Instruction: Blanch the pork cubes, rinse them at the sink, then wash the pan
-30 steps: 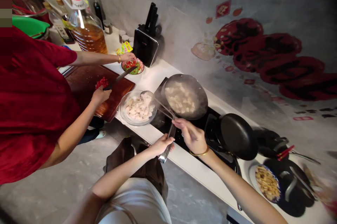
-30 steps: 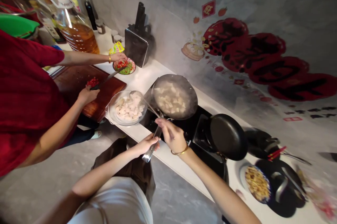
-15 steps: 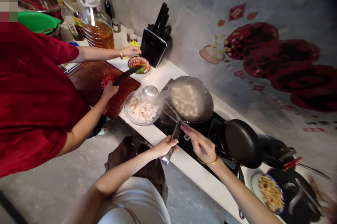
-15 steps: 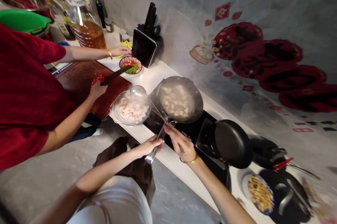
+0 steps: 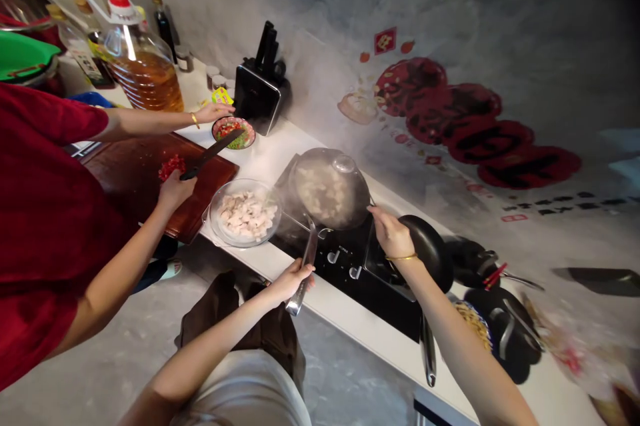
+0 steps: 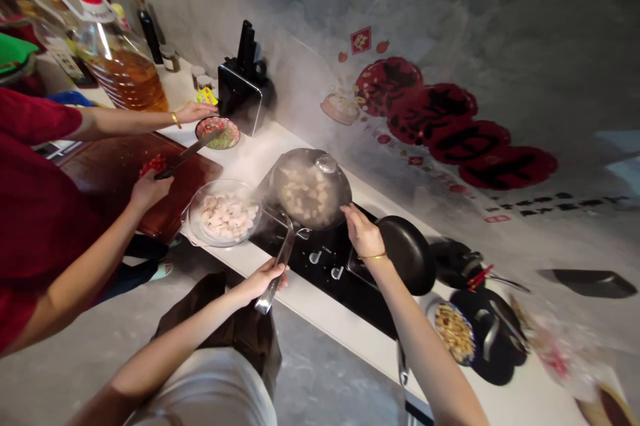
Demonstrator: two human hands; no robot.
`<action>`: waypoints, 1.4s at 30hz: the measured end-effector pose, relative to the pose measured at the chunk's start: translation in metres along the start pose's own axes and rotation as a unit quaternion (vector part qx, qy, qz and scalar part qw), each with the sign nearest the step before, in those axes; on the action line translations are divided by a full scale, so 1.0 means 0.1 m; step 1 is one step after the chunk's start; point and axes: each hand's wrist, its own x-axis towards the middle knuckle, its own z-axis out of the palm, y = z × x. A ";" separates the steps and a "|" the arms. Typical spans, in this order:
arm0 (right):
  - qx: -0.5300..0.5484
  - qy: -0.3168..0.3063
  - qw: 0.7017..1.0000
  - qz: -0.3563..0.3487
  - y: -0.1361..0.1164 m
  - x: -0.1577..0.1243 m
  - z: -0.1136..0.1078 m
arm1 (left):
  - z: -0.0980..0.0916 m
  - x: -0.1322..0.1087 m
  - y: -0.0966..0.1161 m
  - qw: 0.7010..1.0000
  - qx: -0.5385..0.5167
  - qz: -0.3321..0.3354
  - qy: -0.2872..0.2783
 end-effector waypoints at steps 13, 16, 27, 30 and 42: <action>-0.053 -0.168 0.983 -0.059 0.53 0.19 -0.13 | 0.03 -0.01 0.00 1.000 0.006 0.006 0.001; -0.012 -0.140 0.989 -0.038 0.59 0.11 -0.29 | 0.03 -0.01 -0.01 1.000 0.002 0.000 0.005; 0.299 -0.045 0.918 0.255 0.44 -0.18 -0.82 | 0.02 -0.06 0.02 1.000 0.005 -0.004 0.006; 0.330 -0.054 0.891 0.307 0.33 -0.21 -0.90 | 0.01 -0.03 -0.02 1.000 0.005 -0.003 0.008; 0.389 -0.110 0.846 0.347 0.14 -0.18 -0.87 | -0.02 0.01 -0.09 1.000 0.018 0.010 0.012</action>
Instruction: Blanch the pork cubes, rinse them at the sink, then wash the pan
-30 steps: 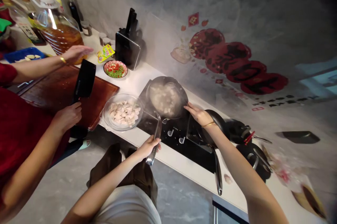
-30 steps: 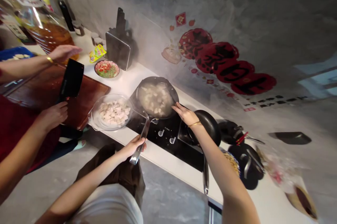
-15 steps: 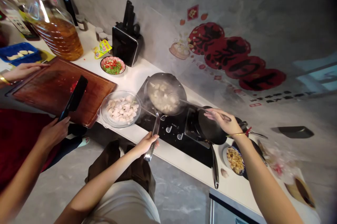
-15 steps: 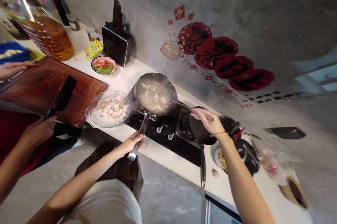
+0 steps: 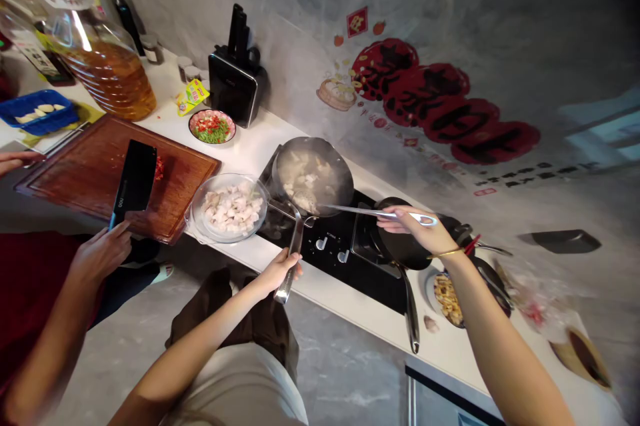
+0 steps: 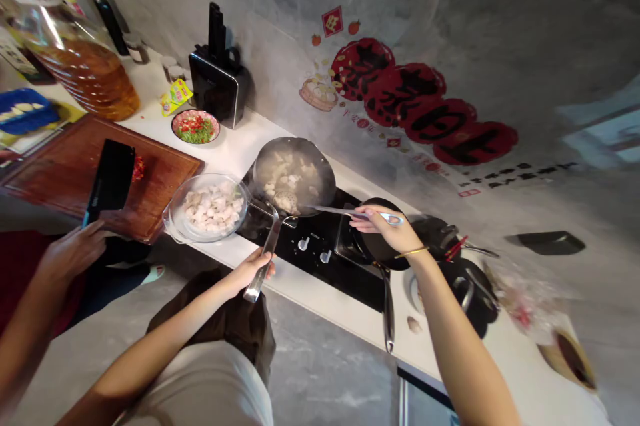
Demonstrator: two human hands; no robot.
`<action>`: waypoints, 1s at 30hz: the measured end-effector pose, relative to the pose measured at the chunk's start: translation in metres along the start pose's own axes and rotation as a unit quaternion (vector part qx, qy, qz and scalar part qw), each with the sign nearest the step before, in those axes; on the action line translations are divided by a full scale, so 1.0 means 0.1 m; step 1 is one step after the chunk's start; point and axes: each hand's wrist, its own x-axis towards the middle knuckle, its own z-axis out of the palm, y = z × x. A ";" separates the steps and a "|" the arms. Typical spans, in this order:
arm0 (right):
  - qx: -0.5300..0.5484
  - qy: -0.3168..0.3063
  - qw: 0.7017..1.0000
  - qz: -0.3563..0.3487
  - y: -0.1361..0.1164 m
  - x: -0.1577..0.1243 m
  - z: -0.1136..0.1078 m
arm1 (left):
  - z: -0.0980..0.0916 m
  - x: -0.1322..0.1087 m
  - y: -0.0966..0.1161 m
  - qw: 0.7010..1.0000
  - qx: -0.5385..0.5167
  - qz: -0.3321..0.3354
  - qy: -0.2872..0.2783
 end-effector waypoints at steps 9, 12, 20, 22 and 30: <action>0.071 0.097 0.989 0.090 -0.11 0.27 -0.02 | 0.02 -0.15 0.13 0.998 -0.047 0.017 0.044; 0.065 0.094 0.988 0.100 -0.13 0.34 -0.06 | 0.03 -0.19 0.18 0.996 -0.063 0.023 0.057; 0.097 0.134 0.971 0.173 -0.31 0.37 -0.02 | 0.08 -0.05 0.08 0.998 -0.056 -0.020 0.033; 0.092 0.138 0.973 0.161 -0.39 0.35 0.01 | 0.06 -0.02 0.05 0.998 -0.046 -0.024 0.026; 0.061 0.152 0.980 0.108 -0.72 0.30 0.05 | 0.02 0.00 0.02 0.999 -0.030 0.008 -0.003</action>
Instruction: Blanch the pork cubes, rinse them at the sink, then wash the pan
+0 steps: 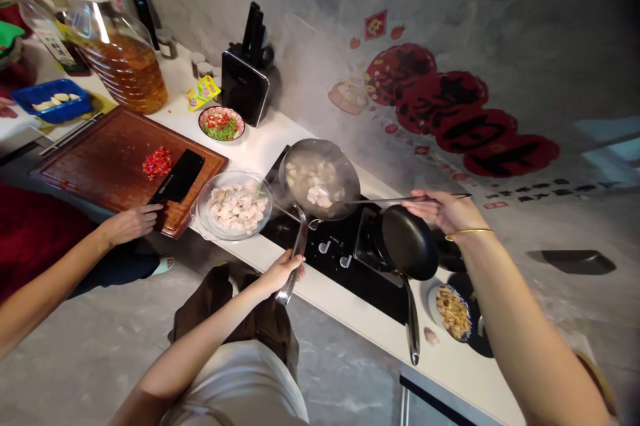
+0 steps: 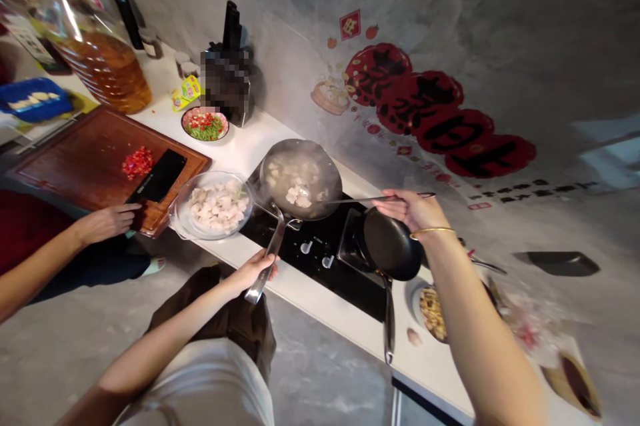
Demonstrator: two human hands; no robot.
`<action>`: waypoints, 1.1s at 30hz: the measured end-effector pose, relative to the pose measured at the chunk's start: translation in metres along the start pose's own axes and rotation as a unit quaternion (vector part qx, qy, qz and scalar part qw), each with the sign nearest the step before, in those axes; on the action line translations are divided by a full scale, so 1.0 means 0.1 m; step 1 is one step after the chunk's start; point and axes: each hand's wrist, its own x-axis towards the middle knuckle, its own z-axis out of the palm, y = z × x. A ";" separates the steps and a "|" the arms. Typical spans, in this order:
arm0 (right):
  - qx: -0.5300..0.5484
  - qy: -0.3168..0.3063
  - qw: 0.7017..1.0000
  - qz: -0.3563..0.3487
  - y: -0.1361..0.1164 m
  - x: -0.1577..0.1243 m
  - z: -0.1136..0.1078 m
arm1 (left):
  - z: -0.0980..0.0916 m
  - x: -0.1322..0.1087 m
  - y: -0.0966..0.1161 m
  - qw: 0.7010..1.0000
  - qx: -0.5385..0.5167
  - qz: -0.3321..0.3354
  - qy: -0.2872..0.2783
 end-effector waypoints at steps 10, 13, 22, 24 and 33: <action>0.033 0.070 0.997 -0.001 -0.09 -0.02 0.06 | 0.00 0.03 -0.03 1.000 0.008 -0.001 0.001; 0.042 0.078 0.995 -0.044 -0.15 -0.13 0.07 | 0.00 0.04 -0.03 1.000 0.008 0.002 0.001; 0.106 -0.046 0.984 -0.139 0.12 -0.60 0.70 | -0.04 0.09 -0.07 0.999 0.036 -0.004 0.006; 0.110 -0.106 0.974 -0.170 0.38 -0.72 1.00 | -0.09 0.06 -0.01 0.998 0.059 -0.004 0.031; -0.197 -0.280 0.768 -0.541 1.54 -0.99 1.72 | -0.49 -0.17 0.55 0.983 0.117 0.066 0.122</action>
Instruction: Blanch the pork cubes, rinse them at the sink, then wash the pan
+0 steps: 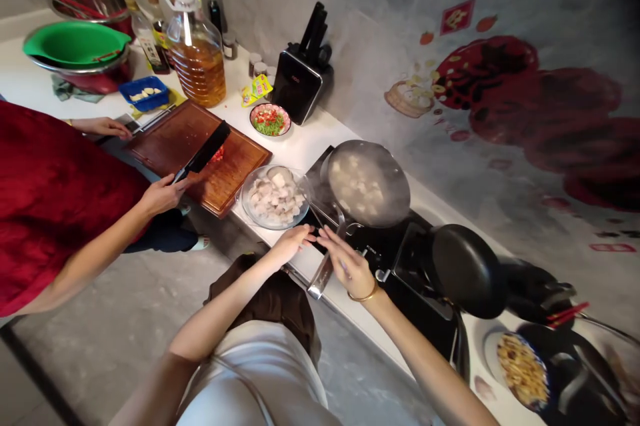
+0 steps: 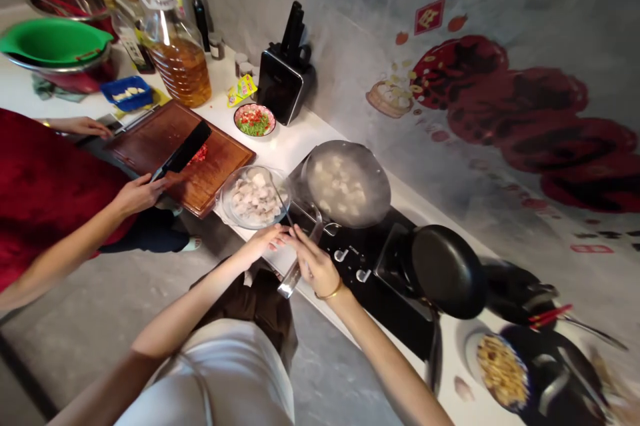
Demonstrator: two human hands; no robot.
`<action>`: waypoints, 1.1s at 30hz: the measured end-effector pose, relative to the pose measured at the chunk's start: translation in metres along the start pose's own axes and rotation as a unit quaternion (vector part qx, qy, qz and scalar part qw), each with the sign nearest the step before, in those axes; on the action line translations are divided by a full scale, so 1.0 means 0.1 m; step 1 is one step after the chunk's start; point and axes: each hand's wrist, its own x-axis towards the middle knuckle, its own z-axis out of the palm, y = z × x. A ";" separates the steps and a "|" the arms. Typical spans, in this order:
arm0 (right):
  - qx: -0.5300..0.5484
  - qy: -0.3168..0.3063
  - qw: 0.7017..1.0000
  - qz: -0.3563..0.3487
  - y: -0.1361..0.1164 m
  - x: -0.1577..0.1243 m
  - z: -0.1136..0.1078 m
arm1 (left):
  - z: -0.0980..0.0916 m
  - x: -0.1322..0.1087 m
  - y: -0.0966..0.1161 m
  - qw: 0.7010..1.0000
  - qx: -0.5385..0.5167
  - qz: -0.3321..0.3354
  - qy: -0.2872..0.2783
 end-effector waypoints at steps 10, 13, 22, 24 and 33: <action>-0.039 0.020 0.996 -0.075 0.14 -0.35 -0.15 | 0.11 -0.14 -0.08 0.999 0.034 -0.002 -0.031; -0.025 0.169 0.985 0.028 0.03 -0.34 -0.31 | 0.19 -0.12 -0.19 0.998 0.043 -0.022 -0.035; -0.132 0.184 0.962 0.155 0.75 -0.20 -1.06 | 0.56 -0.02 -0.24 0.986 0.009 -0.105 -0.126; -0.145 0.147 0.963 0.175 0.93 -0.22 -1.15 | 0.61 0.00 -0.24 0.986 0.008 -0.110 -0.128; -0.129 0.115 0.968 0.179 1.12 -0.24 -1.31 | 0.63 0.02 -0.25 0.988 0.000 -0.092 -0.124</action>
